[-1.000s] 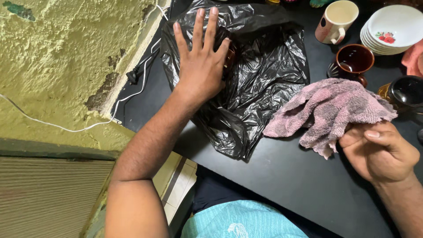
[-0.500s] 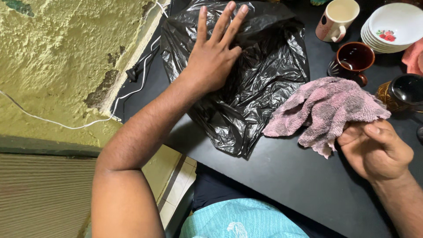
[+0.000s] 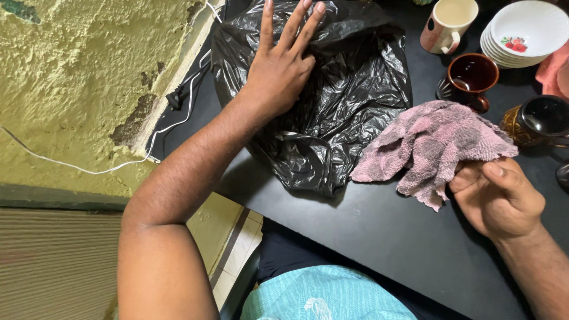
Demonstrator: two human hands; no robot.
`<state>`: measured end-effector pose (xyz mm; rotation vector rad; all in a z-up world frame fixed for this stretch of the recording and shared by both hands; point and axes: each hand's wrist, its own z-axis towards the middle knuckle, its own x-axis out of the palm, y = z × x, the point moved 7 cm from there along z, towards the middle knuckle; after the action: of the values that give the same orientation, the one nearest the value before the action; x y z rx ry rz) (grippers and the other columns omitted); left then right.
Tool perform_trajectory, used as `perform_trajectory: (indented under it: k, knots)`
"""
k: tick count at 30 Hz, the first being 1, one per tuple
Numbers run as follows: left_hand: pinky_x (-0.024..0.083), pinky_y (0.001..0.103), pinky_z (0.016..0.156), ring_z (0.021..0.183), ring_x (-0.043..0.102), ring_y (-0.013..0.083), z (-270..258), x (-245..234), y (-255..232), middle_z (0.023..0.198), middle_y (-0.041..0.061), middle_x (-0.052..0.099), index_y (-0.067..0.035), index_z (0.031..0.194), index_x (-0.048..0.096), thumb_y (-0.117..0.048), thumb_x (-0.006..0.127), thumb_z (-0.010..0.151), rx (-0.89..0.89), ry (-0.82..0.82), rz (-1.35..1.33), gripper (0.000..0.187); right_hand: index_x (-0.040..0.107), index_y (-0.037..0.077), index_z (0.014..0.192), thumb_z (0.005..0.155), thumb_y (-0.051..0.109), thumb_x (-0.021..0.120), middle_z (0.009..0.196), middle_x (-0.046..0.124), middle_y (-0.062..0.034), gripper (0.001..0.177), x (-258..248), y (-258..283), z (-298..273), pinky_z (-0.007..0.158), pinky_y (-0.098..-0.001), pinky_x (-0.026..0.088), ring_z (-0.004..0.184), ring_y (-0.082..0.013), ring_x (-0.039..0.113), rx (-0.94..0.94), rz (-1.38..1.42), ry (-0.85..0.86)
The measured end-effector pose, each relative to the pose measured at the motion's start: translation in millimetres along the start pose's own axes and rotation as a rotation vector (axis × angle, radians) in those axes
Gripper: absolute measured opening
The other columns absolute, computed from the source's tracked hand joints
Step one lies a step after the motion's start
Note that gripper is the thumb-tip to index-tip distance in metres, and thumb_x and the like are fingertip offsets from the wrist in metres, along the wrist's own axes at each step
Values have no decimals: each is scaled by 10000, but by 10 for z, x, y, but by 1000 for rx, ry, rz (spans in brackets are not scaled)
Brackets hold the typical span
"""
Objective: The person picks up mugs one at a time and wipes the interior and exterior surfaces with a cloth before placing them back onto a table.
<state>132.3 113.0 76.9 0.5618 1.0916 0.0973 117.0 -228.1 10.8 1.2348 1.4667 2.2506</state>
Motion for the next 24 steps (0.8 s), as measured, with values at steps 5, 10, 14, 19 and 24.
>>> perform_trajectory:
  k: [5,10,14,19,24]
  knots:
    - [-83,733,1226,1647,56,361,-8,-94,-4,1734,178,183,-117,816,724,-175,707,937,33,-53,-9,135,421,-138,1492,1033,280,534,1441,553,-229,631,-31,-9,-2,1201,-486,374,1402,-353,515,-7,-22,-25]
    - [-66,757,1200,1633,85,378,-23,-254,3,1774,158,222,-120,762,701,-128,712,874,40,-13,-38,113,433,-106,1540,1008,300,551,1472,567,-216,680,-1,-20,5,1166,-468,381,1365,-346,526,3,-19,-28]
    - [-81,781,1199,1644,68,396,-34,-506,32,1775,172,210,-110,810,706,-177,759,915,15,-76,-236,135,486,-102,1506,1004,317,554,1420,601,-215,657,-175,-105,-39,1105,-449,402,1291,-332,550,-9,-23,-46]
    - [-86,788,1135,1541,43,447,18,-808,-31,1671,207,209,-117,1016,748,-338,906,734,-46,-38,-645,392,575,-168,1166,1029,229,566,1014,590,-217,420,-592,-243,-182,893,-419,418,935,-277,527,2,29,-131]
    - [157,651,1245,1555,211,409,53,-939,-256,1652,182,329,-96,1202,697,-269,999,666,-65,-96,-981,639,578,-128,1258,909,88,528,1090,623,-182,414,-269,68,-218,882,-351,447,935,-246,567,-50,-460,-180]
